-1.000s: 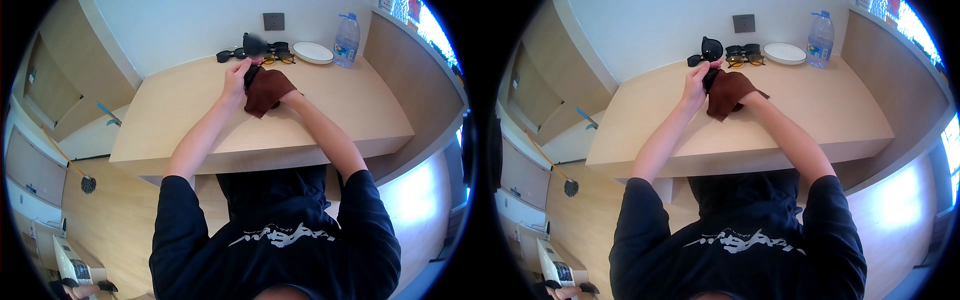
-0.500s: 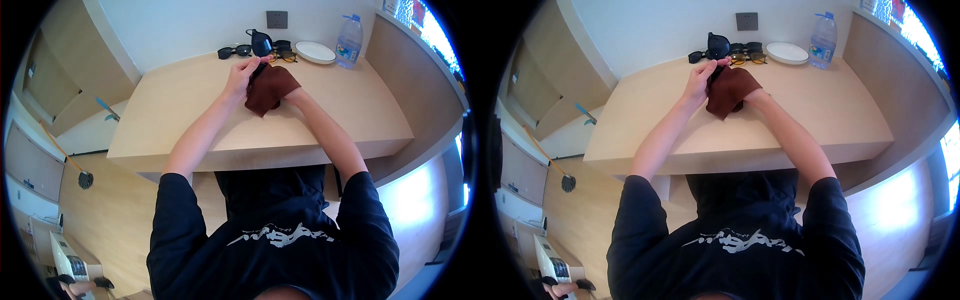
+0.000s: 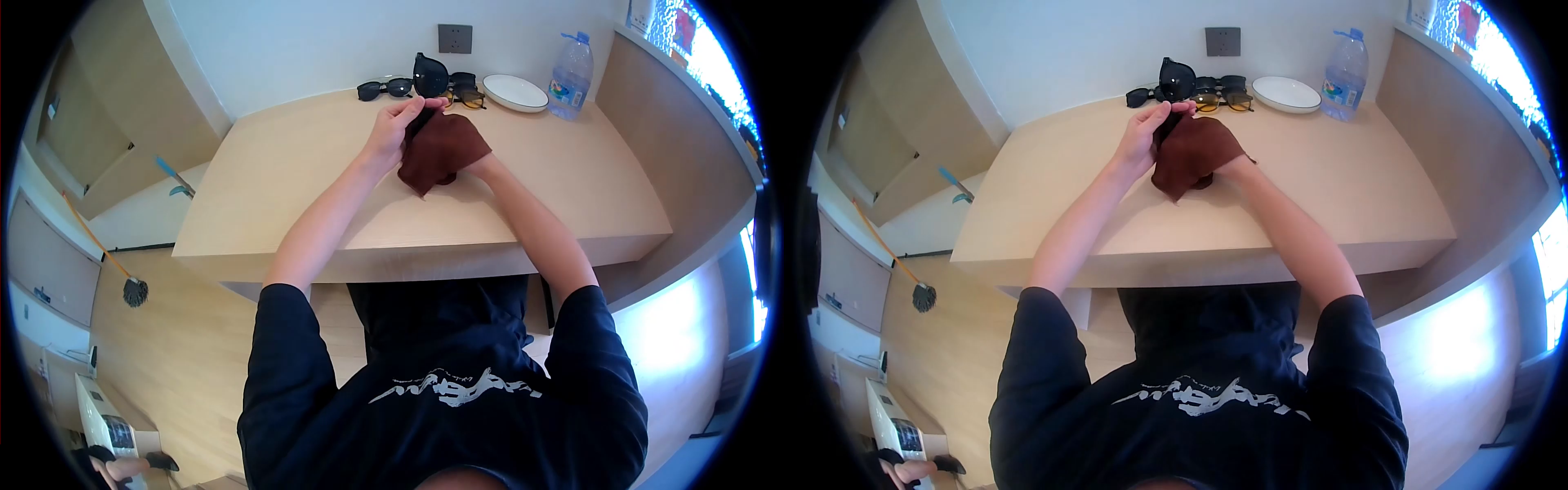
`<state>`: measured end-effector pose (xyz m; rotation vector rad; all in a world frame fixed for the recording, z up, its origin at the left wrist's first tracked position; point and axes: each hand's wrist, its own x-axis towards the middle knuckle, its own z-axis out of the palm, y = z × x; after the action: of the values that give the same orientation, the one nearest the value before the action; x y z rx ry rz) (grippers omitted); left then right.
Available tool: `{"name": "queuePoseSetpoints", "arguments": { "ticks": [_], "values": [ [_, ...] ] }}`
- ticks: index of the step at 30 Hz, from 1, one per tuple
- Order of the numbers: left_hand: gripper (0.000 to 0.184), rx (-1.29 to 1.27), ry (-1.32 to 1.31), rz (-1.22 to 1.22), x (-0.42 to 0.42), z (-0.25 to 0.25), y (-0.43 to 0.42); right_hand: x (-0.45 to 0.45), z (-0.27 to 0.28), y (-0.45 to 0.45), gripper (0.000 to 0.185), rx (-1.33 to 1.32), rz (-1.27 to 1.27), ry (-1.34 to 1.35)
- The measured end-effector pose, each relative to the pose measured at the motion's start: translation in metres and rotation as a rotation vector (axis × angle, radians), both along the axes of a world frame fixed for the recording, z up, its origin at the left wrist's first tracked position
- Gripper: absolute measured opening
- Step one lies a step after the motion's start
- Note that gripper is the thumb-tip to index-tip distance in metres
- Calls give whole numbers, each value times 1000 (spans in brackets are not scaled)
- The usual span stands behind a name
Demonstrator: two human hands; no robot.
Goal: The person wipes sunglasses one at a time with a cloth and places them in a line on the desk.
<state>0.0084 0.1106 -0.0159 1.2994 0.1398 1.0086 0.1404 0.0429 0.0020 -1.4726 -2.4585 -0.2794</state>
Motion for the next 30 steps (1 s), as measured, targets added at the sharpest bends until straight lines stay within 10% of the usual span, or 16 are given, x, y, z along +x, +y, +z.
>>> {"name": "queuePoseSetpoints", "arguments": {
  "ticks": [9, 15, 18, 23, 30],
  "values": [
    [32, -79, -20, 23, -4, 4, 2, -12, 8, -7, 28, -242, 61, 61],
    [27, -106, -89, -33, -8, 3, 13, -8, -39, 27, 19, 256, 76, -79],
    [27, -143, -223, -110, -3, -6, 26, -2, -44, 32, 30, 334, 119, 601],
    [26, -187, -192, -74, -5, -4, 24, 5, -3, 13, 25, 54, -42, -174],
    [26, -144, -139, -24, -7, -1, 21, 21, 0, 15, 34, 27, -143, -179]
  ]
}}
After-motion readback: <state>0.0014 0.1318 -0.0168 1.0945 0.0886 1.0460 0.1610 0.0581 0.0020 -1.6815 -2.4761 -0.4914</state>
